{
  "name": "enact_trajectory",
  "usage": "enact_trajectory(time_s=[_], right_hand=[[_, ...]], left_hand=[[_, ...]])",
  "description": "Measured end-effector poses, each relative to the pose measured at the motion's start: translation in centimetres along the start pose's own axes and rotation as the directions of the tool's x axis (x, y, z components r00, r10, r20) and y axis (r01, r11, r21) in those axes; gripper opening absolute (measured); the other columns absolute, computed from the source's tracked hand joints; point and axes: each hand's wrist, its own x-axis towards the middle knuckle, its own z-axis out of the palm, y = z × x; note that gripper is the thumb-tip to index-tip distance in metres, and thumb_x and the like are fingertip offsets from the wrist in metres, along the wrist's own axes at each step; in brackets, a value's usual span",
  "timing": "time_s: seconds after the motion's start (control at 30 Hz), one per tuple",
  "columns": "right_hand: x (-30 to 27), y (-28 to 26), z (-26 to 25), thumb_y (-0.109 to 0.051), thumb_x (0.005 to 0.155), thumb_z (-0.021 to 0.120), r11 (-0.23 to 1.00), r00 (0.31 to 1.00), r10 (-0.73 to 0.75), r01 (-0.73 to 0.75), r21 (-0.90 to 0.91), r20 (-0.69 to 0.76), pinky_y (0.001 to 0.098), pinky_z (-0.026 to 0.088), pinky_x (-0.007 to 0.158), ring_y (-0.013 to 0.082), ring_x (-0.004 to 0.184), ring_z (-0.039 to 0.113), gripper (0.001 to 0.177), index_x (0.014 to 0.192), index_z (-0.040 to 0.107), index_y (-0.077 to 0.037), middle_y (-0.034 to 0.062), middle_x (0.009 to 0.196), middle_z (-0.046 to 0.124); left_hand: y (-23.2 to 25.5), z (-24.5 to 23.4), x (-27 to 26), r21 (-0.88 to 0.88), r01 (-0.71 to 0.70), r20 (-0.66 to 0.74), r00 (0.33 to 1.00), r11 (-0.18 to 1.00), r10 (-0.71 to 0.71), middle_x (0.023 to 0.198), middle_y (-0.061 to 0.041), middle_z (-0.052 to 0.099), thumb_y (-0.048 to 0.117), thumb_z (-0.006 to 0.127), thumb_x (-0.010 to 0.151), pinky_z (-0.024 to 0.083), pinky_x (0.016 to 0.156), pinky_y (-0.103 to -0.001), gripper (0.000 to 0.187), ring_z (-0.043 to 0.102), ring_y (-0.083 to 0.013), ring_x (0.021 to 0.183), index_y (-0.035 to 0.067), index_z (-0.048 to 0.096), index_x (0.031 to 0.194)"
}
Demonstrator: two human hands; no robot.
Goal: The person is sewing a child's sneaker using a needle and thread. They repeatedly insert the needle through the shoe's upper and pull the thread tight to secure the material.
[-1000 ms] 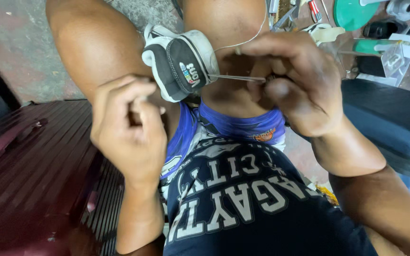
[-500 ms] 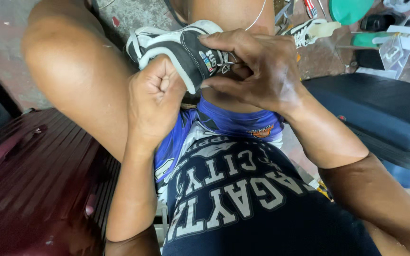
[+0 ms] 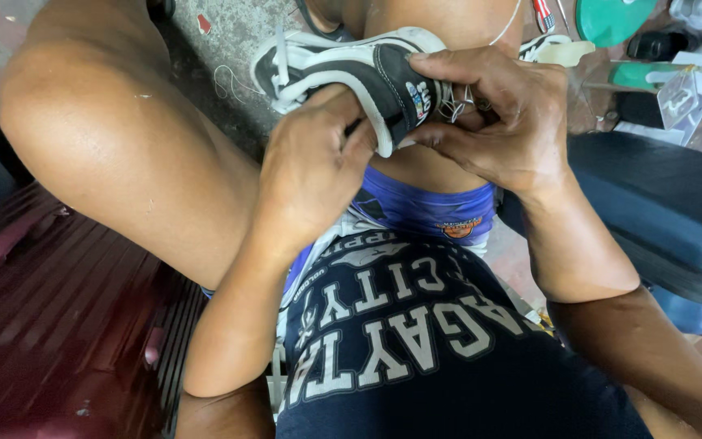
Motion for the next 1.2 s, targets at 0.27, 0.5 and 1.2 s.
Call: enact_trajectory(time_s=[0.27, 0.5, 1.2], right_hand=[[0.5, -0.5, 0.0, -0.004, 0.076, 0.098, 0.996, 1.000, 0.000, -0.002, -0.090, -0.020, 0.0215, 0.043, 0.059, 0.0054, 0.063, 0.048, 0.057, 0.126, 0.070, 0.001, 0.0065, 0.098, 0.070], [0.0, -0.2, -0.3, -0.003, 0.083, 0.101, 0.998, 1.000, -0.008, 0.006, -0.066, -0.030, 0.0166, 0.048, 0.065, 0.0035, 0.072, 0.056, 0.057, 0.130, 0.068, 0.000, 0.0091, 0.117, 0.074], [1.1, -1.7, -0.3, 0.000, 0.082, 0.098, 0.993, 0.995, -0.092, 0.088, -0.078, -0.047, 0.0252, 0.056, 0.088, 0.0123, 0.103, 0.069, 0.055, 0.126, 0.065, 0.003, 0.0117, 0.124, 0.072]], left_hand=[[-0.8, 1.0, -0.4, -0.293, 0.296, 0.046, 0.954, 0.909, -0.296, 0.074, -0.012, 0.066, 0.012, 0.052, 0.101, 0.051, 0.064, -0.035, 0.014, 0.067, -0.0231, 0.065, 0.002, 0.062, 0.103], [-1.8, 0.5, 0.1, -0.021, -0.175, -0.070, 0.982, 0.984, 0.173, 0.079, -0.011, 0.061, 0.007, 0.069, 0.089, 0.048, 0.062, -0.033, 0.010, 0.063, -0.0208, 0.067, 0.001, 0.065, 0.096], [-0.7, 0.8, 0.6, -0.458, 0.393, 0.176, 0.919, 0.797, -0.352, 0.071, -0.001, 0.060, 0.004, 0.044, 0.098, 0.051, 0.058, -0.028, 0.019, 0.057, -0.0122, 0.062, -0.001, 0.062, 0.103]])
